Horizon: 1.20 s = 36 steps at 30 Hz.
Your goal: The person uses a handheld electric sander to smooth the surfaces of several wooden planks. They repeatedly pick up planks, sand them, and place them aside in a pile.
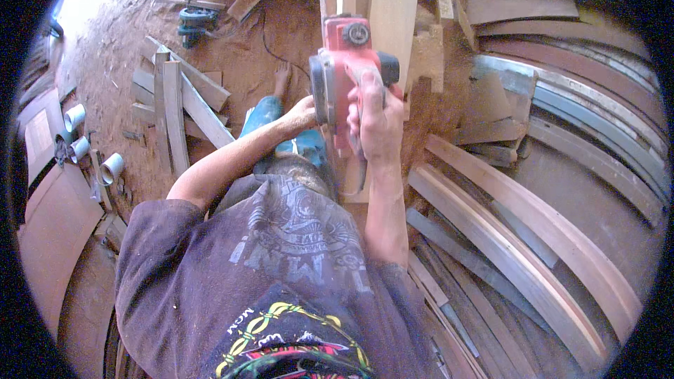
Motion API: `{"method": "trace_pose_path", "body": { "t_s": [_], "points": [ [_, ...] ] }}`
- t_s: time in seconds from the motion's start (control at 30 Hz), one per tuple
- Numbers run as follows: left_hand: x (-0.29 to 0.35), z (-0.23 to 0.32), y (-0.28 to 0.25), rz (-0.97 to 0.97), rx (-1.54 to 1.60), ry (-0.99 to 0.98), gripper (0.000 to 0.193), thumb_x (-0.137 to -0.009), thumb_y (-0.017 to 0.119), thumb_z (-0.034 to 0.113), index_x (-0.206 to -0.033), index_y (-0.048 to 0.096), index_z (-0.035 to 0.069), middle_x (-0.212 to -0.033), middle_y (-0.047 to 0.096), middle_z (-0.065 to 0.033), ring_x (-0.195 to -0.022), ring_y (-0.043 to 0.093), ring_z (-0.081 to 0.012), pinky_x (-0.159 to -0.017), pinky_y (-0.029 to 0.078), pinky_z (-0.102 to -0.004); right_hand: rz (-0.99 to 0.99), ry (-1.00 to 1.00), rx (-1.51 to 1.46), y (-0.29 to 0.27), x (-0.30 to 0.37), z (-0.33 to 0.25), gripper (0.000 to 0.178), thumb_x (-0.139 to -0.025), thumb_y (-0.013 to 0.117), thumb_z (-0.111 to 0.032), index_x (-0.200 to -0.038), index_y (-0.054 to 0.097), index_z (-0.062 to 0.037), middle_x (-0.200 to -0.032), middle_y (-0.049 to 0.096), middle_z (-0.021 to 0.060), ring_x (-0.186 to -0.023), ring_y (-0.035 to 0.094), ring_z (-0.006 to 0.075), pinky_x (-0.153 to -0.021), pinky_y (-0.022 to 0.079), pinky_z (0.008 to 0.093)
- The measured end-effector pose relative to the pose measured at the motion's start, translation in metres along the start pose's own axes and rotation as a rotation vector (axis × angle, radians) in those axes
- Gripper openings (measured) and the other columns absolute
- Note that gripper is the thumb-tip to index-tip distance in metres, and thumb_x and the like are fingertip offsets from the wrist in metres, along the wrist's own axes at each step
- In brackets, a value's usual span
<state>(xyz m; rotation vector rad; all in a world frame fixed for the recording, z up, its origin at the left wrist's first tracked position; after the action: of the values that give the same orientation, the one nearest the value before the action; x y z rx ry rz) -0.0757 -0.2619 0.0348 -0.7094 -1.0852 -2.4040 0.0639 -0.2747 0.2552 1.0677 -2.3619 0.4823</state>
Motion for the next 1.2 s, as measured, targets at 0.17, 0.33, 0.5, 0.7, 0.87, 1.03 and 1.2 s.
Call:
{"method": "trace_pose_path", "body": {
  "t_s": [0.17,0.33,0.5,0.7,0.87,1.03,1.2],
  "points": [
    [0.009,0.067,-0.002,-0.01,-0.122,0.078,0.105,-0.091,0.082,0.033,-0.171,0.018,0.01,-0.165,0.04,-0.0176,-0.154,0.036,-0.0277,-0.126,0.032,-0.0427,-0.048,-0.046,-0.012,0.018,-0.066,-0.041,0.053,-0.108,0.058,-0.053,-0.089,0.064,-0.0033,-0.067,0.055,-0.0004,-0.049,0.05,0.0061,-0.042,0.039,0.024],
    [-0.005,0.094,0.0,-0.132,-0.327,0.259,0.134,-0.085,0.088,0.031,-0.166,-0.015,0.004,-0.174,0.012,-0.0243,-0.162,0.014,-0.0345,-0.132,0.017,-0.0421,-0.016,0.039,0.035,0.026,-0.094,-0.058,0.055,-0.105,0.061,-0.056,-0.09,0.063,-0.0036,-0.061,0.05,-0.0003,-0.047,0.048,0.0096,-0.044,0.038,0.0257],
    [-0.024,0.074,0.002,-0.06,-0.569,0.234,0.16,-0.08,0.091,0.048,-0.15,-0.039,-0.013,-0.169,-0.005,-0.042,-0.163,0.003,-0.0453,-0.133,0.013,-0.0403,-0.013,0.037,0.015,0.035,-0.12,-0.072,0.054,-0.104,0.061,-0.056,-0.087,0.062,-0.0043,-0.059,0.05,-0.0001,-0.047,0.048,0.0102,-0.045,0.038,0.0265],
    [-0.015,0.088,0.008,-0.125,-0.617,-0.075,0.154,-0.088,0.084,0.052,-0.146,-0.042,-0.015,-0.168,-0.012,-0.0446,-0.162,0.0,-0.0461,-0.132,0.014,-0.0394,0.01,0.019,0.058,0.049,-0.16,-0.101,0.057,-0.104,0.059,-0.059,-0.086,0.062,-0.0047,-0.06,0.051,-0.0002,-0.047,0.048,0.0104,-0.045,0.037,0.0266],
    [-0.015,0.081,0.01,-0.098,-0.705,-0.031,0.158,-0.084,0.084,0.061,-0.147,-0.037,-0.019,-0.163,-0.011,-0.0506,-0.161,0.006,-0.0491,-0.131,0.018,-0.0394,0.009,0.007,0.053,0.059,-0.19,-0.122,0.058,-0.104,0.058,-0.06,-0.086,0.062,-0.0055,-0.06,0.051,-0.0002,-0.047,0.048,0.0101,-0.045,0.037,0.0262],
    [-0.014,0.073,0.014,-0.121,-0.719,-0.051,0.157,-0.085,0.082,0.063,-0.146,-0.038,-0.018,-0.163,-0.011,-0.0513,-0.16,0.009,-0.0497,-0.131,0.02,-0.0395,-0.006,-0.011,0.057,0.071,-0.223,-0.146,0.058,-0.104,0.058,-0.06,-0.087,0.062,-0.0052,-0.06,0.051,0.0,-0.048,0.048,0.01,-0.044,0.037,0.0256],
    [-0.007,0.102,0.017,-0.232,-0.605,-0.25,0.154,-0.087,0.081,0.06,-0.147,-0.038,-0.018,-0.163,-0.011,-0.0504,-0.16,0.013,-0.0494,-0.131,0.022,-0.0398,-0.007,-0.071,0.067,0.089,-0.264,-0.176,0.055,-0.101,0.06,-0.059,-0.088,0.062,-0.0059,-0.061,0.051,-0.0008,-0.05,0.048,0.0093,-0.047,0.039,0.0279]
  ]
}}
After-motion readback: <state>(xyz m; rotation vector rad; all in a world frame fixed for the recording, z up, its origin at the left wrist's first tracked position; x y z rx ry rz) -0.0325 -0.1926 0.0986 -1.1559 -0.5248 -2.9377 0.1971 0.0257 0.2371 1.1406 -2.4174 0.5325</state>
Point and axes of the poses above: each hand's wrist, its own x-axis away from the middle knuckle, its own y-axis out of the palm, z = x × y, the point moved 4 cm from there along -x, towards the middle knuckle
